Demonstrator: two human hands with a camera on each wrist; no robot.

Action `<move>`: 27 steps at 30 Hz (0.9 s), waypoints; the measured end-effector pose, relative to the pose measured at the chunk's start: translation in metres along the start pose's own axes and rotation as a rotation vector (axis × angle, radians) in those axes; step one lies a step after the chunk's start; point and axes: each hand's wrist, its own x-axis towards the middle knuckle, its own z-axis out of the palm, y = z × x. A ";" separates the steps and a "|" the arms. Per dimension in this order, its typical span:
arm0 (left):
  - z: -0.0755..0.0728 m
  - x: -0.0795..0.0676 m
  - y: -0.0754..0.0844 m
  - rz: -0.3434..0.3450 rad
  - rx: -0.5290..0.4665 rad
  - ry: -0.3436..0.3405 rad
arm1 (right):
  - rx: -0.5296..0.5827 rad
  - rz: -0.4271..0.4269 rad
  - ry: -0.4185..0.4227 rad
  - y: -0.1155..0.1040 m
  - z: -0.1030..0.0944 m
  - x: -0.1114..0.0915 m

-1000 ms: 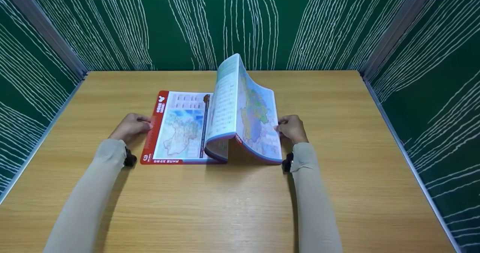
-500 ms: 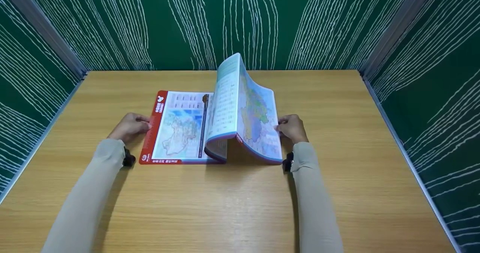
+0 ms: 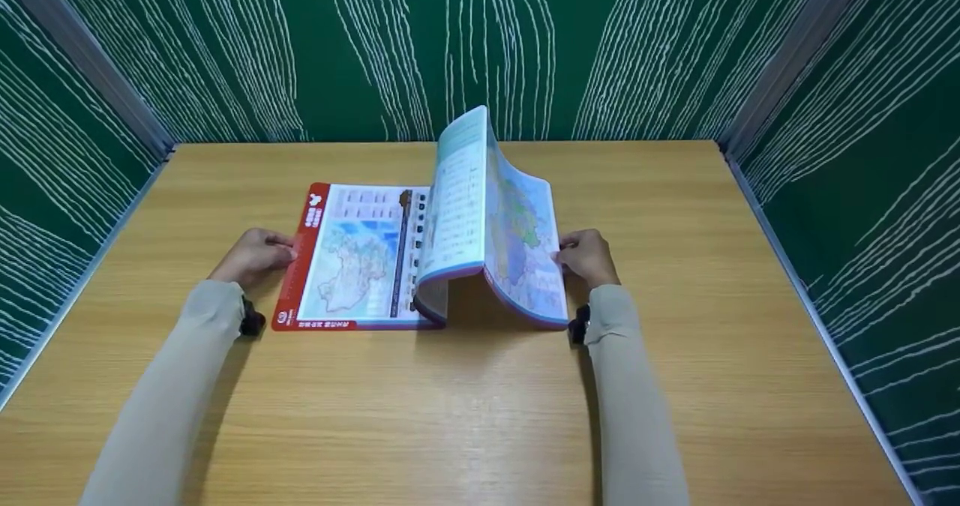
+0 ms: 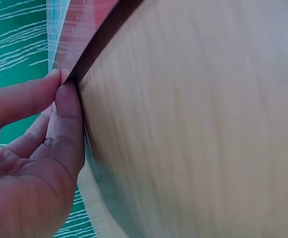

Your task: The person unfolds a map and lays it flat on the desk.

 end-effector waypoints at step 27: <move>-0.012 0.001 -0.006 -0.013 -0.037 0.015 | -0.015 0.003 0.006 0.002 -0.003 -0.001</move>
